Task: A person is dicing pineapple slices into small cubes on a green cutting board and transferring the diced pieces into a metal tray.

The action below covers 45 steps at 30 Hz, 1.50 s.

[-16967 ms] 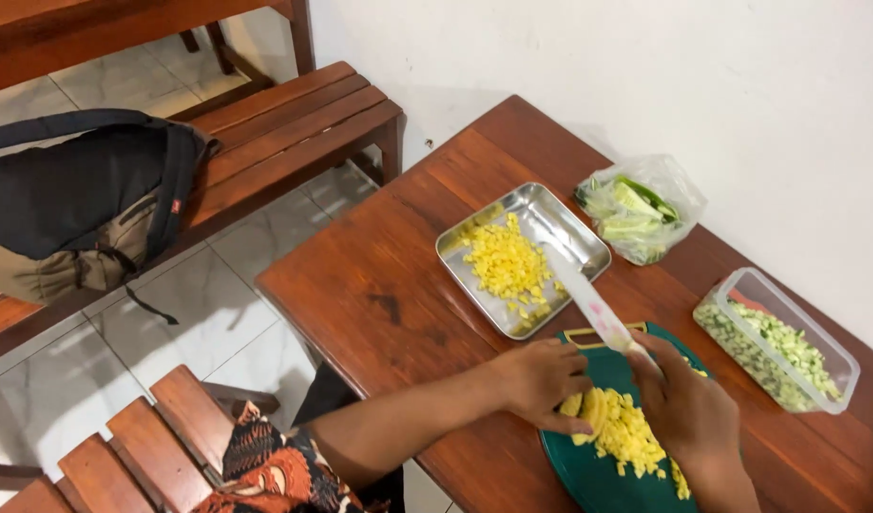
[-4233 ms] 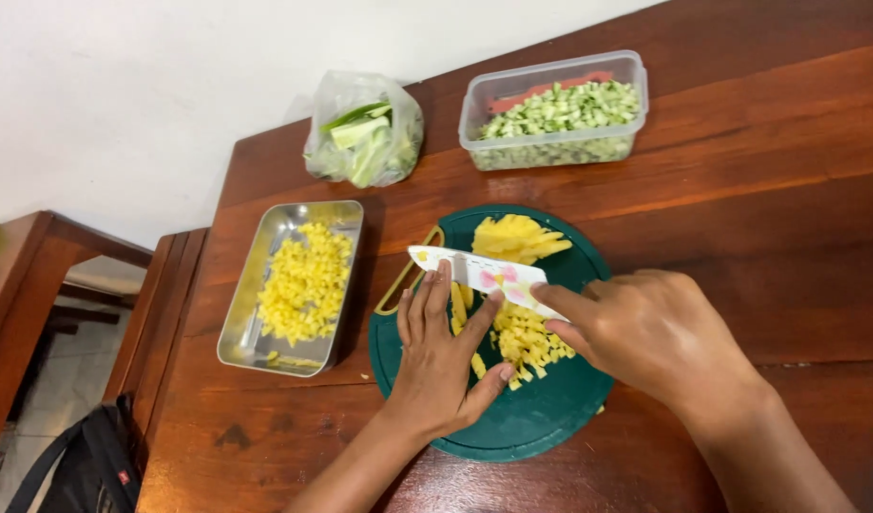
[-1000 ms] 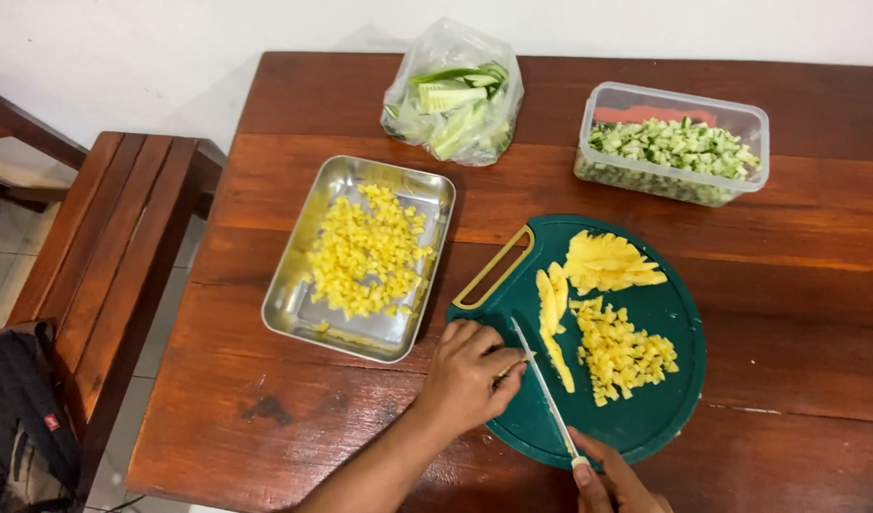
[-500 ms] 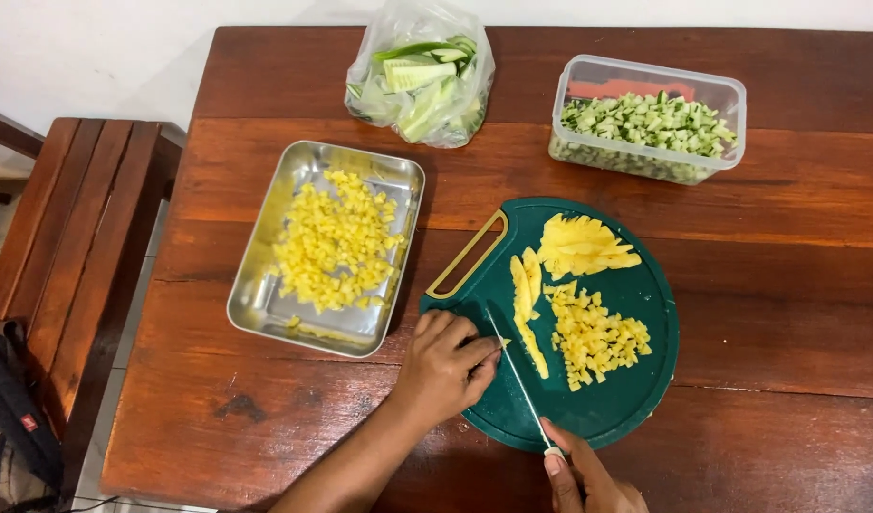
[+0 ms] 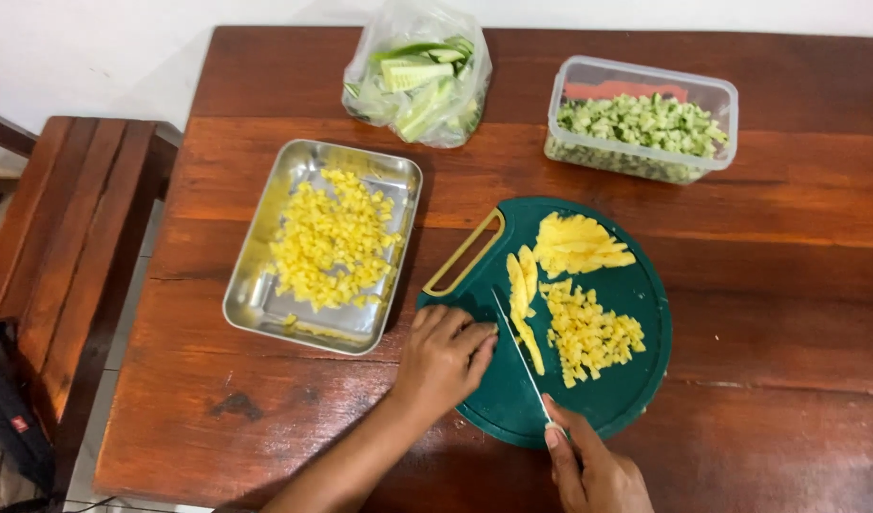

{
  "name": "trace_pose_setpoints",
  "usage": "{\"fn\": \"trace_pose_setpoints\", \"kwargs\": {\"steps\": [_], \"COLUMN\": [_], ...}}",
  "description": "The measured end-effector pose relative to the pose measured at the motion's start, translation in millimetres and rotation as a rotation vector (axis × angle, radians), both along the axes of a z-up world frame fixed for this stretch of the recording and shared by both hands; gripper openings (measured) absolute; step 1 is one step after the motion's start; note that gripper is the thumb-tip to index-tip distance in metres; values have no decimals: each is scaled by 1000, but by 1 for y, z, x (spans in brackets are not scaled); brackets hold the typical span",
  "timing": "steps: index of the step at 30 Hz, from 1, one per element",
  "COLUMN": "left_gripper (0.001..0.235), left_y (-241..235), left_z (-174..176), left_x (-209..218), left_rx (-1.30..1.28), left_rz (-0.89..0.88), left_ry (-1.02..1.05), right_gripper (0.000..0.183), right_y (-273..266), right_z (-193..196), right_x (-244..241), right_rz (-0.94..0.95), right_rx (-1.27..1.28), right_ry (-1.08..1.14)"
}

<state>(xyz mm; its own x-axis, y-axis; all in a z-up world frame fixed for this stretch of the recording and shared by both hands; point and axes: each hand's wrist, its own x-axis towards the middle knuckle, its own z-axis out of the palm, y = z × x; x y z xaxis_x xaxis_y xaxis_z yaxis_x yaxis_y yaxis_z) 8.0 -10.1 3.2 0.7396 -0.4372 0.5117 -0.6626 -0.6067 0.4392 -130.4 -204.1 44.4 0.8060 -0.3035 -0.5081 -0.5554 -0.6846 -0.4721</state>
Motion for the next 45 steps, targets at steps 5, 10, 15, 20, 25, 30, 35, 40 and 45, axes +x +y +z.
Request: {"fn": "trace_pose_setpoints", "kwargs": {"steps": [5, 10, 15, 20, 25, 30, 35, 40, 45], "left_gripper": [8, 10, 10, 9, 9, 8, 6, 4, 4], "left_y": [-3, -3, -3, -1, 0, 1, 0, 1, 2], "left_z": [4, 1, -1, 1, 1, 1, 3, 2, 4], "left_x": [4, 1, 2, 4, 5, 6, 7, 5, 4], "left_rx": [10, -28, -62, -81, -78, -80, -77, -82, -98], "left_rz": [0, 11, 3, -8, -14, -14, -24, -1, 0], "left_ry": [77, 35, -8, 3, 16, 17, 13, 22, 16], "right_gripper": [44, 44, 46, 48, 47, 41, 42, 42, 42], "right_y": [-1, 8, 14, 11, 15, 23, 24, 18, 22], "right_z": [7, 17, 25, 9, 13, 27, 22, 21, 24], "right_x": [2, 0, 0, -9, -8, 15, 22, 9, -3], "right_rz": [-19, -78, -116, -108, -110, -121, -54, -82, -160], "right_rx": [112, 156, 119, 88, 58, 96, 131, 69, 51], "right_ry": [28, 156, 218, 219, 260, 245, 103, 205, 164]}}
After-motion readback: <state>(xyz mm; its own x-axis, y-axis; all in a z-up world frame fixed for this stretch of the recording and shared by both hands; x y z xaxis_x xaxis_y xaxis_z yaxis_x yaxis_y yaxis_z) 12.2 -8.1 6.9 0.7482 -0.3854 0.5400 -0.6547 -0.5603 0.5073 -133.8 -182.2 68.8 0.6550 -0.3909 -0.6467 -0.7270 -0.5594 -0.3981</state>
